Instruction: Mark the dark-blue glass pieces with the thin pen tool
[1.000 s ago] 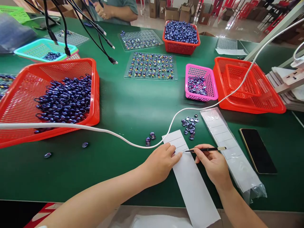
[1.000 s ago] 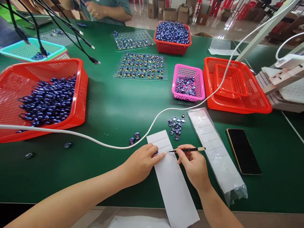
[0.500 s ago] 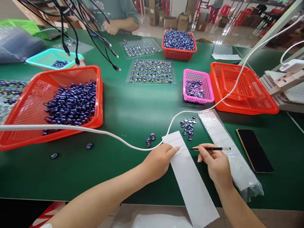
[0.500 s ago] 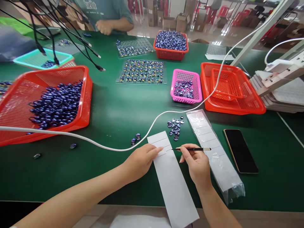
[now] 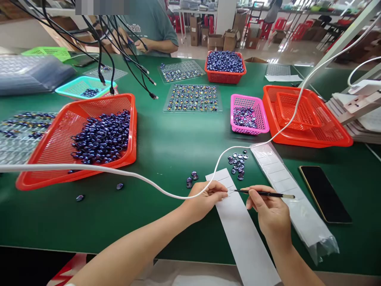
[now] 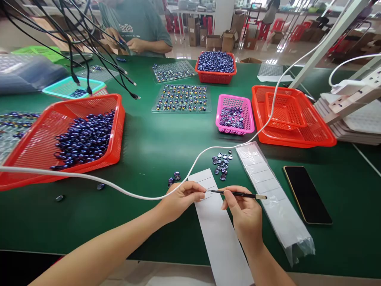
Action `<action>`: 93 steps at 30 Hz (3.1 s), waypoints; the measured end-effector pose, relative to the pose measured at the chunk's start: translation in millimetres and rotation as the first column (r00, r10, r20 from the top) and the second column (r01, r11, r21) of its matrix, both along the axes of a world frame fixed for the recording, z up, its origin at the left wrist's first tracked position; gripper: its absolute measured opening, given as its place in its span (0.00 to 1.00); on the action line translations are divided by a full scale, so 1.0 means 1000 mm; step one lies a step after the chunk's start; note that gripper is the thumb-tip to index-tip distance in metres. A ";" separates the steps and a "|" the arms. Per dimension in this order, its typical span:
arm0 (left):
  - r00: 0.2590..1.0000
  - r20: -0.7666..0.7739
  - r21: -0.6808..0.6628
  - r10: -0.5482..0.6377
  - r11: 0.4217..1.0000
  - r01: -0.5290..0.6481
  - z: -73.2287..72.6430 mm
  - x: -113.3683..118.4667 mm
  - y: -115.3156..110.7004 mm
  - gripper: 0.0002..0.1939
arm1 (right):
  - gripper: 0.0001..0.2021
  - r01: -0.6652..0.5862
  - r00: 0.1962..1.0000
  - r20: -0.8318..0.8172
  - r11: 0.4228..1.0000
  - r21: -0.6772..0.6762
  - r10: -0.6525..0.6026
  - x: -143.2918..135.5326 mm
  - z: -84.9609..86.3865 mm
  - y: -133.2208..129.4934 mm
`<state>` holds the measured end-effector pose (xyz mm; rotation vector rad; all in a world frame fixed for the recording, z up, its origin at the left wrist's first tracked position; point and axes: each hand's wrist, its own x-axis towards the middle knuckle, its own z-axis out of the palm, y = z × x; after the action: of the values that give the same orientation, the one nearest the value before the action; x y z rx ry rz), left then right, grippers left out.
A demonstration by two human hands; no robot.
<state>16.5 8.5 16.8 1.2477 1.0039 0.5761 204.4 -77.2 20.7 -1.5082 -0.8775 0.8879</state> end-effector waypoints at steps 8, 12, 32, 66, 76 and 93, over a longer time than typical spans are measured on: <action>0.997 0.042 0.062 -0.068 0.996 0.065 -0.013 -0.005 -0.001 0.09 | 0.07 0.041 0.999 -0.003 0.999 0.000 -0.041 -0.002 -0.006 -0.001; 0.995 0.029 0.082 -0.101 0.992 0.098 -0.010 -0.007 0.003 0.09 | 0.07 0.051 0.993 0.108 0.998 -0.022 -0.049 -0.006 0.000 -0.003; 0.996 0.008 0.006 -0.083 0.997 0.083 -0.013 -0.007 0.003 0.12 | 0.06 -0.083 0.942 0.326 0.997 -0.001 0.079 -0.010 0.005 -0.005; 0.991 -0.089 0.095 -0.097 0.990 0.106 -0.013 -0.006 0.003 0.12 | 0.05 -0.142 0.870 0.475 0.990 -0.006 0.128 -0.010 -0.003 -0.005; 0.991 -0.093 0.133 -0.100 0.985 0.112 -0.015 -0.006 0.003 0.12 | 0.05 -0.151 0.852 0.505 0.988 -0.014 0.138 -0.011 0.001 -0.004; 0.987 -0.127 0.095 -0.094 0.990 0.107 -0.014 -0.005 0.002 0.13 | 0.17 -0.351 0.900 0.325 0.924 0.151 0.289 -0.002 -0.004 -0.005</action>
<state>11.4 10.6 3.3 1.4299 1.0166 0.4820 202.4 -81.9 17.1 -1.3538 -1.4309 0.7836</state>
